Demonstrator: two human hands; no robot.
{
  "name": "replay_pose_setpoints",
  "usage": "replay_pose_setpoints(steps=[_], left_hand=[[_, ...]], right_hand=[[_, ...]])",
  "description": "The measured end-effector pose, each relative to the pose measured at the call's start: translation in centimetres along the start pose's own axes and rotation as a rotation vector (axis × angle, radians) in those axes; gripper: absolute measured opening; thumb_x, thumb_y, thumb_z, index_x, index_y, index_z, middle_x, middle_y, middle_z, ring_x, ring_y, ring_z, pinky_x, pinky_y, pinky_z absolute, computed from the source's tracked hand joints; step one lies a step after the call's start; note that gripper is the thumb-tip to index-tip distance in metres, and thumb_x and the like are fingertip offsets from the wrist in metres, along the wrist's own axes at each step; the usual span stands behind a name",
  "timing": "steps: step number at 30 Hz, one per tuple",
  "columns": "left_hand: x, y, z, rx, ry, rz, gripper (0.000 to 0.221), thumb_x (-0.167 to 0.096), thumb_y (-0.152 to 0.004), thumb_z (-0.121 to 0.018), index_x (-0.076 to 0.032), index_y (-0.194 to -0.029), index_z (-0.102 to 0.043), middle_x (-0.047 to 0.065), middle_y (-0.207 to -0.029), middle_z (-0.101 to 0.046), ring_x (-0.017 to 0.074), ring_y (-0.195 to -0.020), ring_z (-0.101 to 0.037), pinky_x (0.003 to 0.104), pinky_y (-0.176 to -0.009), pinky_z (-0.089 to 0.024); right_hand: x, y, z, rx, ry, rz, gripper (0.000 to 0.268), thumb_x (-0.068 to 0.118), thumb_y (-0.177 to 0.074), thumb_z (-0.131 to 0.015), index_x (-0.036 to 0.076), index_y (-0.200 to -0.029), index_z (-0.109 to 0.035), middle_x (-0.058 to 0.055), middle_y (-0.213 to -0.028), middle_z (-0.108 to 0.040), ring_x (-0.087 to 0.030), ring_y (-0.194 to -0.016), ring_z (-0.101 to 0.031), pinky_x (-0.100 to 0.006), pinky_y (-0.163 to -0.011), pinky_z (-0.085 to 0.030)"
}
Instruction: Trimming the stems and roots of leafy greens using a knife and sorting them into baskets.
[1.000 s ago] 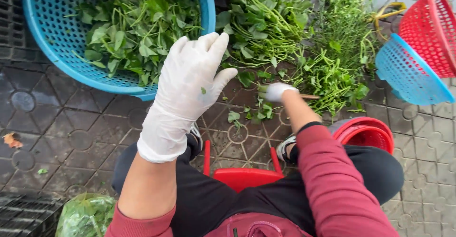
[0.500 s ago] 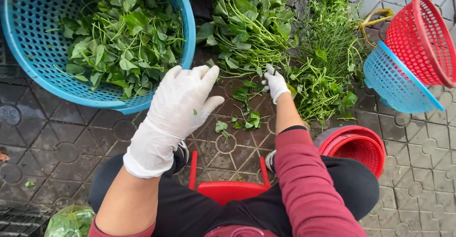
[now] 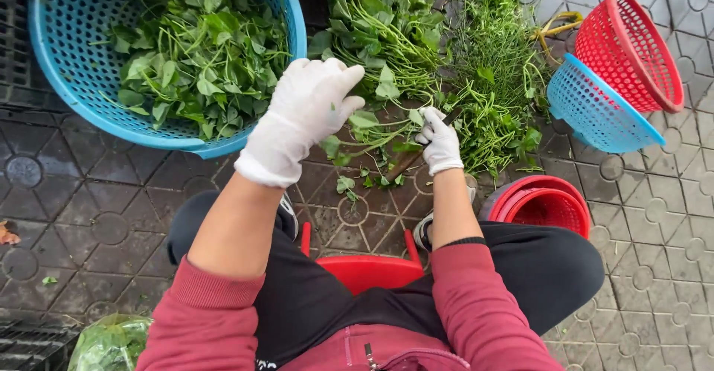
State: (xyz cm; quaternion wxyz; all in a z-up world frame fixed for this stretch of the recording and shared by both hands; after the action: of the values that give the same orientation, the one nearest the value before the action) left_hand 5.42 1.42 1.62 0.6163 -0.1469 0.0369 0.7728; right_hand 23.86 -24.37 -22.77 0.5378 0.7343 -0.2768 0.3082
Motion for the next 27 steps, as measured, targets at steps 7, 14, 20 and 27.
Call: replay_pose_setpoints(steps=[7,14,20,27], left_hand=[[-6.0,0.3,-0.4,-0.232,0.120,-0.001,0.045,-0.062,-0.094,-0.073,-0.023,-0.072,-0.072,0.005,-0.064,-0.068,0.0342,-0.070,-0.077,0.051,-0.070,-0.059],[-5.9,-0.2,-0.7,-0.428,0.279,-0.096,0.034,-0.047,-0.103,-0.080,-0.022,-0.124,-0.070,0.003,-0.117,-0.072,0.0289,-0.126,-0.070,0.056,-0.123,-0.040],[-5.4,-0.6,-6.6,0.138,0.687,0.066,0.041,-0.058,-0.094,-0.084,-0.035,-0.127,-0.078,-0.007,-0.112,-0.086,0.0212,-0.123,-0.077,0.056,-0.134,-0.023],[-4.1,-0.5,-9.2,0.361,0.745,0.223,0.021,-0.037,-0.098,-0.072,-0.031,-0.115,-0.082,0.002,-0.114,-0.084,0.0320,-0.119,-0.077,0.049,-0.108,-0.058]], right_hand=[[6.2,8.8,-4.9,-0.003,-0.037,0.151,0.017,0.006,-0.092,-0.092,0.016,-0.098,-0.080,0.007,-0.065,-0.055,0.000,-0.043,-0.036,-0.016,-0.042,-0.029],[9.3,15.8,-8.3,0.063,-0.050,0.292,0.019,0.005,-0.089,-0.096,0.012,-0.095,-0.079,0.003,-0.062,-0.055,-0.002,-0.039,-0.038,-0.019,-0.039,-0.029],[9.5,15.9,-7.6,0.048,0.170,0.425,0.028,0.006,-0.081,-0.103,0.009,-0.096,-0.079,-0.005,-0.075,-0.075,-0.009,-0.057,-0.070,-0.017,-0.046,-0.048],[10.2,18.0,-7.1,0.125,0.402,0.327,0.033,0.016,-0.083,-0.100,0.017,-0.111,-0.083,0.006,-0.082,-0.077,0.001,-0.066,-0.065,-0.012,-0.051,-0.048]])
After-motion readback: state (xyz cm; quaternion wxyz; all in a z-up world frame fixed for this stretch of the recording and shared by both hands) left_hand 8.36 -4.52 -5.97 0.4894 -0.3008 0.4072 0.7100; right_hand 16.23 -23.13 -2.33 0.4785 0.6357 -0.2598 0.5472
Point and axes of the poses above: each hand's wrist, its own y-axis away from the middle knuckle, its own z-axis out of the back of the hand, x = y × z, the point moved 5 cm from there along -y, towards the middle knuckle
